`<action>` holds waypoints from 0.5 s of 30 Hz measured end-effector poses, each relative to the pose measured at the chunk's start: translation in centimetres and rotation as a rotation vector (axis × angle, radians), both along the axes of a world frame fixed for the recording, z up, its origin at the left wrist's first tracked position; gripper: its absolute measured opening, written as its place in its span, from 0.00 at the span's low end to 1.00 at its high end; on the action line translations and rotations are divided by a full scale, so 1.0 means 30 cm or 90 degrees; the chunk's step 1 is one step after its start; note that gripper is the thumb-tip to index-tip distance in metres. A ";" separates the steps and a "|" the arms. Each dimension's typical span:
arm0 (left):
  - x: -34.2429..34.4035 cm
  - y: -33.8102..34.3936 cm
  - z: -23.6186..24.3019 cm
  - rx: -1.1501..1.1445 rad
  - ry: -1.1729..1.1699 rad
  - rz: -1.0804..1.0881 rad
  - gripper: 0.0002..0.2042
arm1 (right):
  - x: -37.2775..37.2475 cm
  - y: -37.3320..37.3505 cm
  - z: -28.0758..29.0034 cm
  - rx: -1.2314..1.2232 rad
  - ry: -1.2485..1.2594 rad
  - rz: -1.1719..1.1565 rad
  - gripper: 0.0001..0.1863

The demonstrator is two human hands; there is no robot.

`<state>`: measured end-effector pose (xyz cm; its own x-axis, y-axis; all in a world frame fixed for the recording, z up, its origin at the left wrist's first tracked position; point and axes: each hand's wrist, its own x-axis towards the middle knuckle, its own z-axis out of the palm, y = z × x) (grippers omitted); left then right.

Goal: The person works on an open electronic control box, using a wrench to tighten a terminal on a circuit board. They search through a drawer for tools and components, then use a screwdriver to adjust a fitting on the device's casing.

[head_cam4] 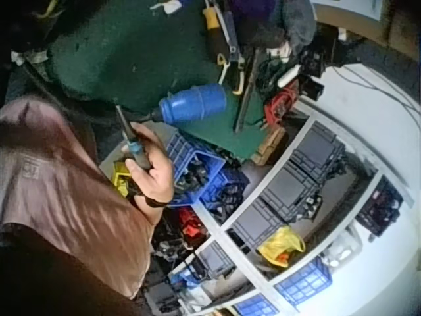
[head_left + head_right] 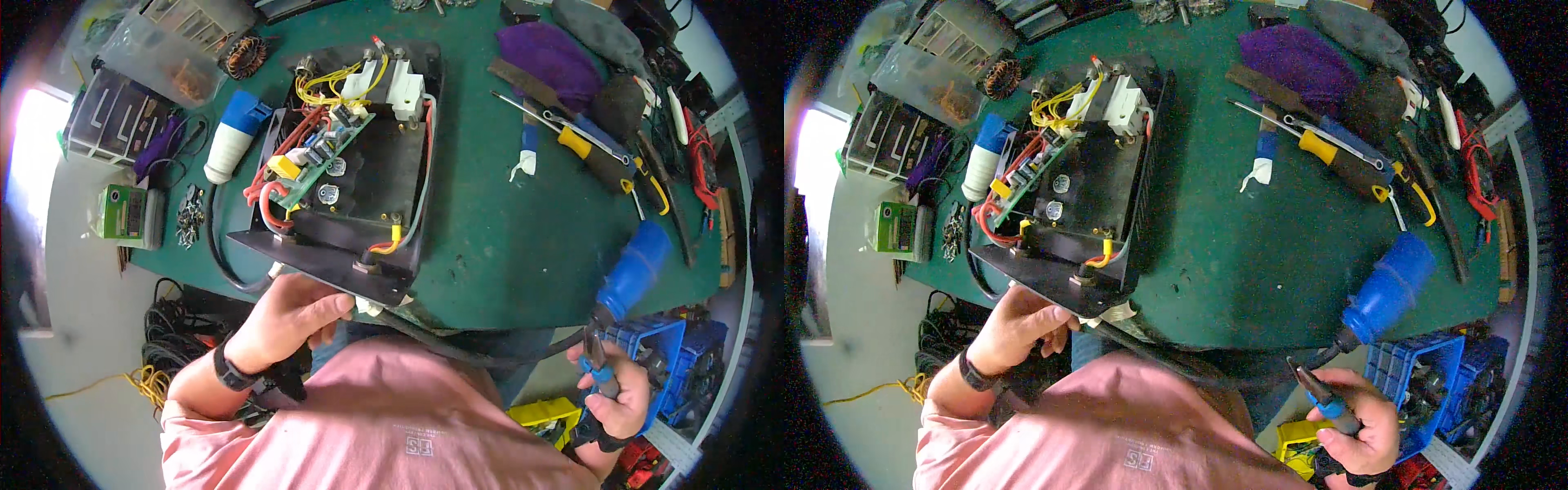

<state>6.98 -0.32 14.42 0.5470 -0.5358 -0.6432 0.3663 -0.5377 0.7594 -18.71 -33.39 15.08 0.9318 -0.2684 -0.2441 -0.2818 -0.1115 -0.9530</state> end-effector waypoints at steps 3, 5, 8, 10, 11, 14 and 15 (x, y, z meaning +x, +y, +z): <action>-0.029 -0.075 -0.009 -0.090 -0.006 0.068 0.14 | 0.007 0.019 0.007 0.013 -0.004 -0.029 0.22; -0.043 -0.093 -0.035 -0.130 -0.032 0.104 0.13 | 0.012 0.044 0.029 0.018 0.020 -0.082 0.20; -0.056 -0.104 -0.070 -0.174 -0.094 0.144 0.12 | 0.020 0.048 0.032 -0.002 0.005 -0.033 0.19; -0.062 -0.110 -0.091 -0.194 -0.140 0.150 0.12 | 0.017 0.045 0.025 -0.014 0.013 -0.010 0.18; -0.062 -0.107 -0.097 -0.198 -0.129 0.148 0.12 | 0.015 0.045 0.020 -0.019 0.018 0.001 0.18; -0.060 -0.105 -0.089 -0.190 -0.105 0.137 0.12 | 0.009 0.053 0.008 0.007 0.004 -0.009 0.17; -0.060 -0.110 -0.072 -0.174 -0.104 0.132 0.12 | 0.009 0.056 0.007 0.015 0.008 -0.013 0.17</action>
